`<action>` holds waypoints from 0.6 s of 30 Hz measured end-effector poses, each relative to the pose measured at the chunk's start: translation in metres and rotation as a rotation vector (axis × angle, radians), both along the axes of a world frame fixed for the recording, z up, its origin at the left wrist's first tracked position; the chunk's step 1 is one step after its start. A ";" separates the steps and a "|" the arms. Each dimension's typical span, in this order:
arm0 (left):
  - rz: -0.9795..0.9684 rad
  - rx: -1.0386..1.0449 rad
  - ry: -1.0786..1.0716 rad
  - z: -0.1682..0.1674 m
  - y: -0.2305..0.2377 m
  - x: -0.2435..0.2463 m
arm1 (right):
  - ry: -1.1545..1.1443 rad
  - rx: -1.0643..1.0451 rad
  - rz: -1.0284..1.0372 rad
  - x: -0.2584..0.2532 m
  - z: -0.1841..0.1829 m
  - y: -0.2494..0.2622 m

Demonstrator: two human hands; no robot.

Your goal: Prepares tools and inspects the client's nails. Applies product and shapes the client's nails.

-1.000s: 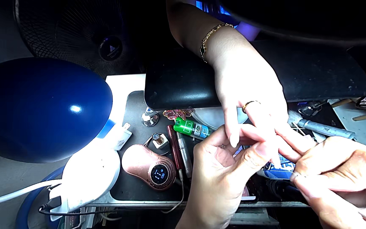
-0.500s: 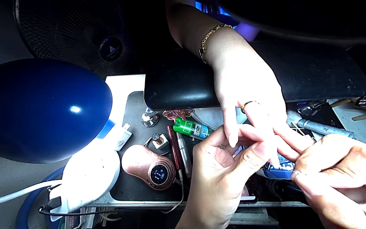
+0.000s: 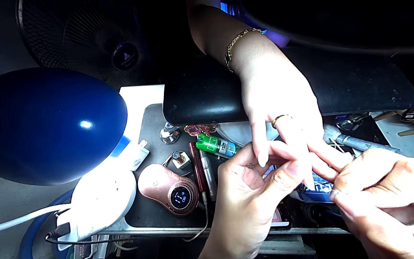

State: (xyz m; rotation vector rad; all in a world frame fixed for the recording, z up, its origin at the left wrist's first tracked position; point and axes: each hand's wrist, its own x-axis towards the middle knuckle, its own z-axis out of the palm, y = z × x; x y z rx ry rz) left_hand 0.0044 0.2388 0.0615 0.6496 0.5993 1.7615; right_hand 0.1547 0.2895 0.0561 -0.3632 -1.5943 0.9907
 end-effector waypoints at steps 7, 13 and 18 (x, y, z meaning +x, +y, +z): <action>0.005 0.008 0.028 -0.003 0.001 -0.001 | -0.055 0.002 0.010 0.002 0.003 -0.003; 0.000 0.012 0.018 -0.003 0.000 -0.001 | -0.065 0.017 -0.031 0.001 0.001 -0.005; 0.013 0.009 0.027 -0.002 0.000 0.000 | -0.048 0.019 -0.029 0.000 0.000 -0.003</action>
